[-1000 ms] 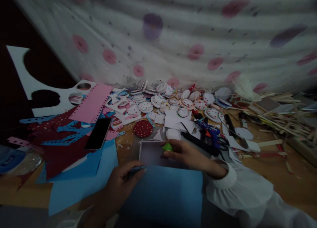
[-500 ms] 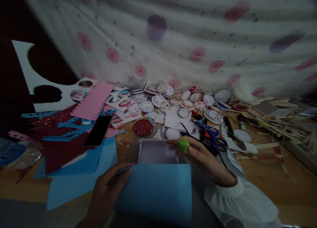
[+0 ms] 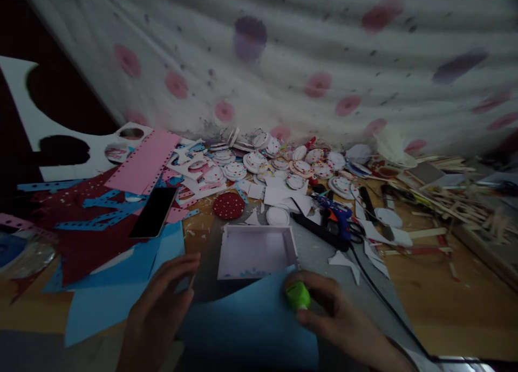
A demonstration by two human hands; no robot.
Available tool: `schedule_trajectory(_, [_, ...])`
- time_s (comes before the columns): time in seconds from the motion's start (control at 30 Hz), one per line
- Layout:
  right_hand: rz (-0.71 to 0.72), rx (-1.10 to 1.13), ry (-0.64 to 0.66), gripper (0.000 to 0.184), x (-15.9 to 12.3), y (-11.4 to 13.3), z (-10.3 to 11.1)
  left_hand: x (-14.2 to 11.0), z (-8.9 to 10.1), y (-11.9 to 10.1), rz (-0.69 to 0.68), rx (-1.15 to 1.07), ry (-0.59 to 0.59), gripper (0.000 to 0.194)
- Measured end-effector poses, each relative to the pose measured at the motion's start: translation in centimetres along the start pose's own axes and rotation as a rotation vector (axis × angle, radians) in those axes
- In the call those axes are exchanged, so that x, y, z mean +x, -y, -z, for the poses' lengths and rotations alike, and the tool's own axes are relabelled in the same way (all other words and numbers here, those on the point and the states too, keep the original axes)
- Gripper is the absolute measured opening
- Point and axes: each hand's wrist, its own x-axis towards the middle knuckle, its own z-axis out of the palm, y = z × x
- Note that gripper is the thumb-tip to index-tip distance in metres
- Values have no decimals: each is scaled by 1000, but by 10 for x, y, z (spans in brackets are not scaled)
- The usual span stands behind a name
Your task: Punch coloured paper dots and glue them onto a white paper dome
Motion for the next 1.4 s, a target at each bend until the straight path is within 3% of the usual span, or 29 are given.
schedule_trajectory(0.07, [-16,-128,-31,24,-3,7,-8,-3,-1,-10,-59,47,57,14])
schedule_trajectory(0.13, [-5,-228,-46,26,-4,13,-17,-6,-5,-20,-108,158,220,14])
schedule_trajectory(0.23, [76,-321,-31,26,-4,20,-27,-7,-9,-31,-292,353,452,17])
schedule_trajectory(0.33, [118,-403,-75,24,-3,23,-29,-2,-7,-40,-471,468,497,27])
schedule_trajectory(0.4, [94,-433,-58,20,-2,23,-30,1,-7,-47,-507,483,578,39])
schedule_trajectory(0.5, [82,-374,46,16,2,20,-36,4,-15,-53,-460,448,826,46])
schedule_trajectory(0.6, [134,-217,102,30,6,16,-47,8,-29,-53,-314,459,841,24])
schedule_trajectory(0.73, [180,-53,76,45,8,12,-52,13,-35,-41,-330,395,908,20])
schedule_trajectory(0.8, [155,-24,38,38,6,11,-49,16,-33,-32,-273,261,859,25])
schedule_trajectory(0.9, [72,-27,-73,28,4,5,-44,26,-29,-21,-16,24,680,30])
schedule_trajectory(1.0, [-33,39,-185,36,5,-1,-42,42,-26,-20,195,-101,580,34])
schedule_trajectory(1.1, [-124,195,-145,46,10,-3,-43,58,-24,-29,305,-201,571,37])
schedule_trajectory(1.2, [-164,239,-88,35,17,0,-41,68,-24,-36,417,-376,569,38])
schedule_trajectory(1.4, [-107,41,-120,26,31,10,-34,79,-31,-31,346,-214,718,34])
